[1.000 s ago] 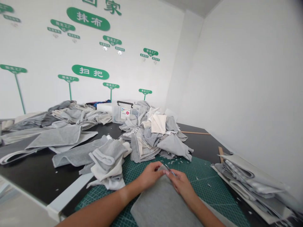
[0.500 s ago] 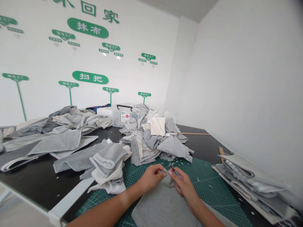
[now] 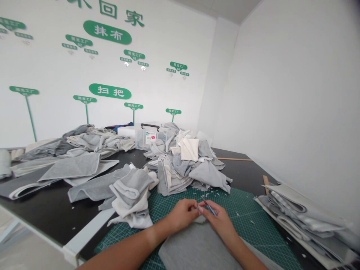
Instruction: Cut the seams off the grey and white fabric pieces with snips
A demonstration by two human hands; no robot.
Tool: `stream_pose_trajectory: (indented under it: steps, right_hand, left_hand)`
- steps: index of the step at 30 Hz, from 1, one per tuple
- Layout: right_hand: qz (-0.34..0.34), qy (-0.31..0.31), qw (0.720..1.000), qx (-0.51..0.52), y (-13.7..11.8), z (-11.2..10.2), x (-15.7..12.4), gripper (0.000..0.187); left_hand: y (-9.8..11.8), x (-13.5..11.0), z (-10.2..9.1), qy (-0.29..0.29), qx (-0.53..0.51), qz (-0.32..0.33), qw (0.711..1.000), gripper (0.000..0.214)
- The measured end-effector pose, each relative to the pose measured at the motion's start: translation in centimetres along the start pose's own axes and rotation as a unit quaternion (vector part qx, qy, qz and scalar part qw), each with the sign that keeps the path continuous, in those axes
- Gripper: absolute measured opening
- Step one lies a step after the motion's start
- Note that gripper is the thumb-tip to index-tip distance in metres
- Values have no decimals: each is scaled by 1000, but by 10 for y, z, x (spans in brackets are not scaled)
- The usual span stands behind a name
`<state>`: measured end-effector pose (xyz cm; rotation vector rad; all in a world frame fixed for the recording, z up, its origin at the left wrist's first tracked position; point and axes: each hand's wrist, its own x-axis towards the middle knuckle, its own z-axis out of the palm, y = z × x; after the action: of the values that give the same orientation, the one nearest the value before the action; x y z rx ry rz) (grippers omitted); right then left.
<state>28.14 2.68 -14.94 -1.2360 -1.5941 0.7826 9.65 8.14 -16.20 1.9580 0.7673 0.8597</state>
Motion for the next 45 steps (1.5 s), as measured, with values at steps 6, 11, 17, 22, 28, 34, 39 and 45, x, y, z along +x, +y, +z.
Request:
stream_pose_trajectory:
  steps: [6, 11, 17, 22, 28, 34, 39, 45]
  right_hand:
    - [-5, -4, 1000, -21, 0, 1, 0, 36]
    - [3, 26, 999, -20, 15, 2, 1, 38]
    - [-12, -7, 1000, -8, 16, 1, 3, 34]
    - [16, -8, 1000, -15, 23, 0, 4, 32]
    - [19, -1, 1000, -10, 25, 3, 4, 33]
    - [133, -38, 983, 120, 6, -1, 0, 39]
    - [157, -26, 976, 147, -1, -6, -2, 44]
    - [168, -22, 972, 163, -4, -8, -3, 47]
  left_hand:
    - [-3, 0, 1, -6, 1, 5, 1000, 34]
    - [-1, 0, 0, -3, -12, 6, 1000, 33]
    - [0, -1, -1, -3, -17, 24, 1000, 35]
    - [2, -2, -1, -8, -10, 26, 1000, 32]
    - [2, 0, -1, -19, -28, 17, 999, 34]
    - [-3, 3, -5, -8, -37, 23, 999, 30]
    - [-6, 6, -5, -12, -47, 23, 999, 30]
    - [-3, 7, -8, -3, -46, 16, 999, 29]
